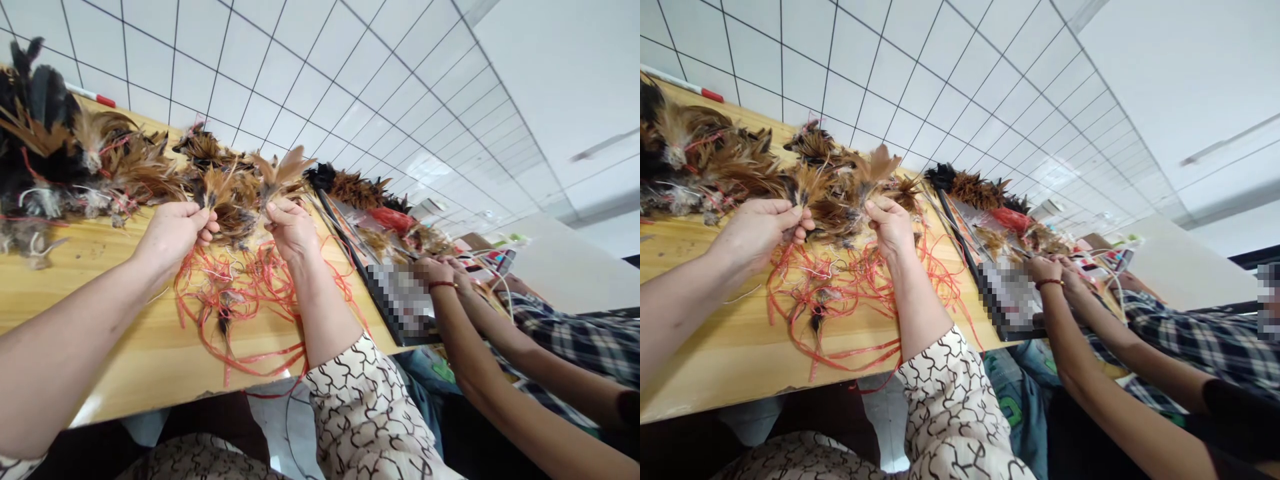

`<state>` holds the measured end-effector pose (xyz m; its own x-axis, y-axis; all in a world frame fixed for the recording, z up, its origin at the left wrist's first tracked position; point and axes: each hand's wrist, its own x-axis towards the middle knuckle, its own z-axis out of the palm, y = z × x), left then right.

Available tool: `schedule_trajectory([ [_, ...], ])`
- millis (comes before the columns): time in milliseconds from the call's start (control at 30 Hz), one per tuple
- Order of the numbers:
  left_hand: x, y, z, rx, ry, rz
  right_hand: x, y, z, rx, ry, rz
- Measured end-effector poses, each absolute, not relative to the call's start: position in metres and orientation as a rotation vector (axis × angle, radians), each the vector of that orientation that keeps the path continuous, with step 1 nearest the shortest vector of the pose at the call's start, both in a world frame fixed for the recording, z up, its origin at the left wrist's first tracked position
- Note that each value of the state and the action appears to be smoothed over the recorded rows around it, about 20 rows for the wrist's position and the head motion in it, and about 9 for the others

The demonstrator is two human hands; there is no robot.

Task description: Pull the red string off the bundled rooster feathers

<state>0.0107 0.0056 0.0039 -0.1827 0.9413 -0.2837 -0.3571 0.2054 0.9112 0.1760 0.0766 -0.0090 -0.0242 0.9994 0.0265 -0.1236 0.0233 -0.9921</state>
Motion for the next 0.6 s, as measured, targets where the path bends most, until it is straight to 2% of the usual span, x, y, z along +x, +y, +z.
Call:
schedule_trajectory([
  [433,0.015,0.012,-0.007,0.758,1.248,1.351,0.138,0.041,-0.019,-0.93,-1.273,1.513],
  [600,0.017,0.009,-0.008,0.785,1.229,1.299,0.131,0.034,-0.026,-0.885,-1.249,1.504],
])
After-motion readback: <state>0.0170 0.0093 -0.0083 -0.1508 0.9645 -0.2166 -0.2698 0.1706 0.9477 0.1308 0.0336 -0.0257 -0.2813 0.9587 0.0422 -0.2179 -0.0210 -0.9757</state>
